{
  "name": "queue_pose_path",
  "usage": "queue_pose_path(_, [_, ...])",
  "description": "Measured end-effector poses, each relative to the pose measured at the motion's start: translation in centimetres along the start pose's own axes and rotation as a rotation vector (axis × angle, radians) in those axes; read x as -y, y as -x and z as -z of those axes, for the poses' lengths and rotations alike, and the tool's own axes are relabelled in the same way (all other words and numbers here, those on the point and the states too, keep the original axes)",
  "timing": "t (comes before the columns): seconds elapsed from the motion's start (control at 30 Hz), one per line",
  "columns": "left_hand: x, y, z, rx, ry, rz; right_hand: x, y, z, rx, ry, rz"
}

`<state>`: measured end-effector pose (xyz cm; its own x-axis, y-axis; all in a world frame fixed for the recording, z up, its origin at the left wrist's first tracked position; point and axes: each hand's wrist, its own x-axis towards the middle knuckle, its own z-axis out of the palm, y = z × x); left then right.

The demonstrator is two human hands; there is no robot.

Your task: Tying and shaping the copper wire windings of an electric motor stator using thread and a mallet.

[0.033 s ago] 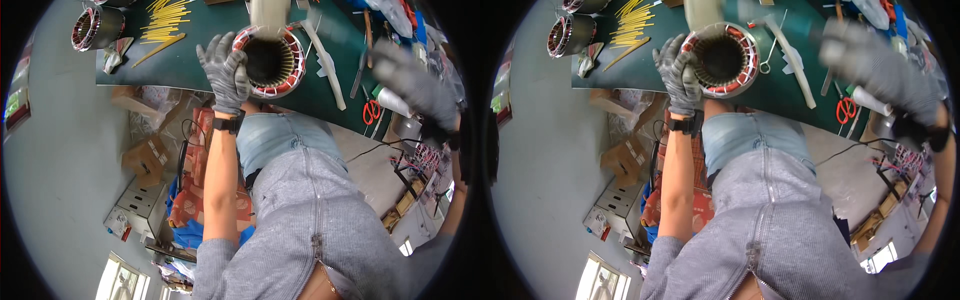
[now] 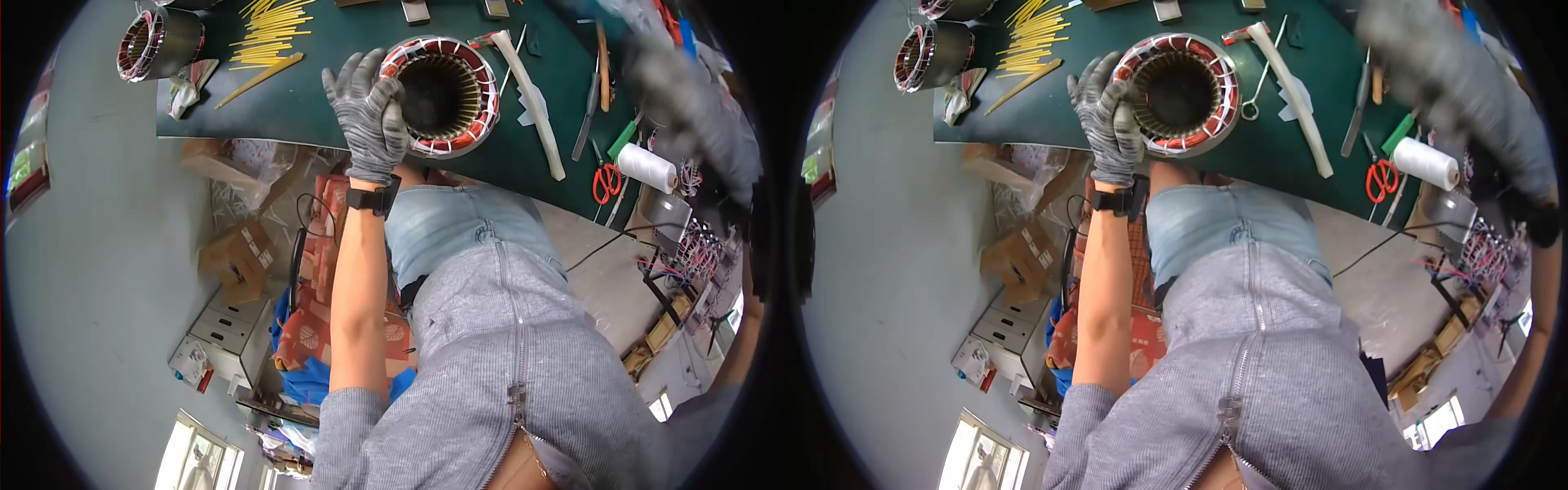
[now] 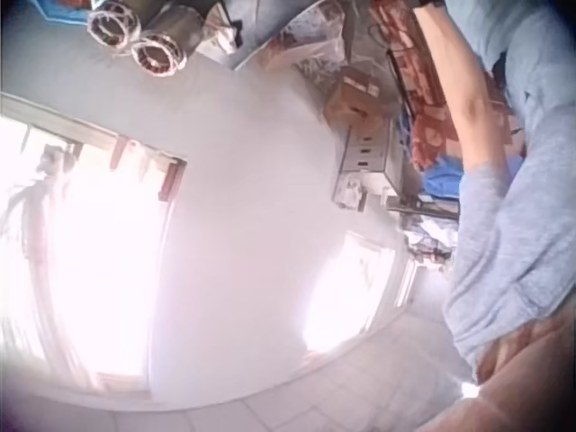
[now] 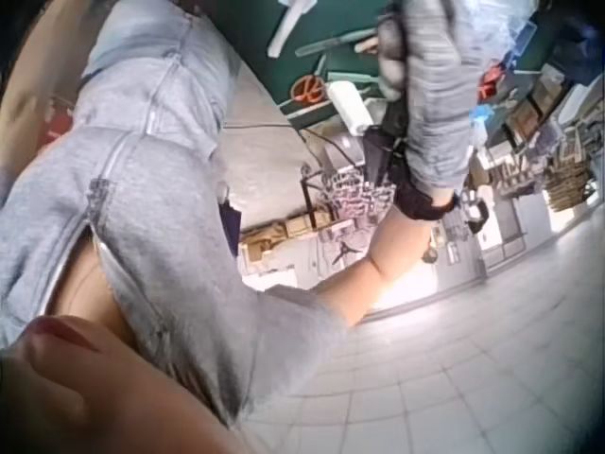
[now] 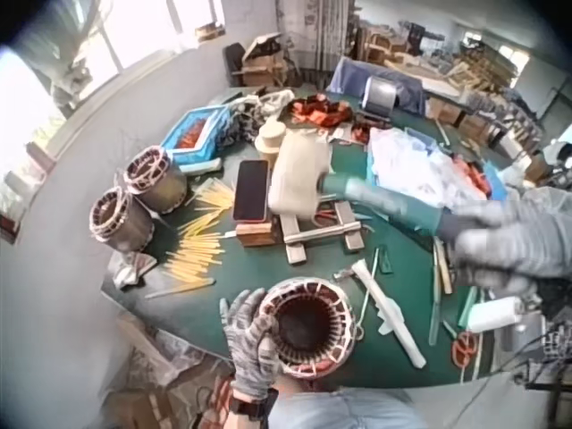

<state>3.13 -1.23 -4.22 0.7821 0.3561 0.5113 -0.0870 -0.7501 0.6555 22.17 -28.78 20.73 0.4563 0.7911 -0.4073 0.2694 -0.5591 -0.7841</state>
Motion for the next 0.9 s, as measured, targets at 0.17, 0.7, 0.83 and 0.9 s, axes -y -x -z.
queue_pose_path(0.17, [0.5,-0.1,0.5,-0.023,0.060,0.004,-8.6,4.3,-4.2,-0.119,0.038,-0.135])
queue_pose_path(0.7, [2.0,-4.2,2.5,0.431,-0.049,-0.202,-3.7,-0.4,-7.4,0.380,-0.072,-0.349])
queue_pose_path(0.83, [-1.8,-0.5,1.1,0.128,-0.056,0.086,-0.9,-3.3,6.2,0.346,-0.164,0.152])
queue_pose_path(0.9, [-4.2,3.0,-1.4,-0.201,0.288,0.353,-3.7,1.7,3.4,-0.081,-0.175,0.041])
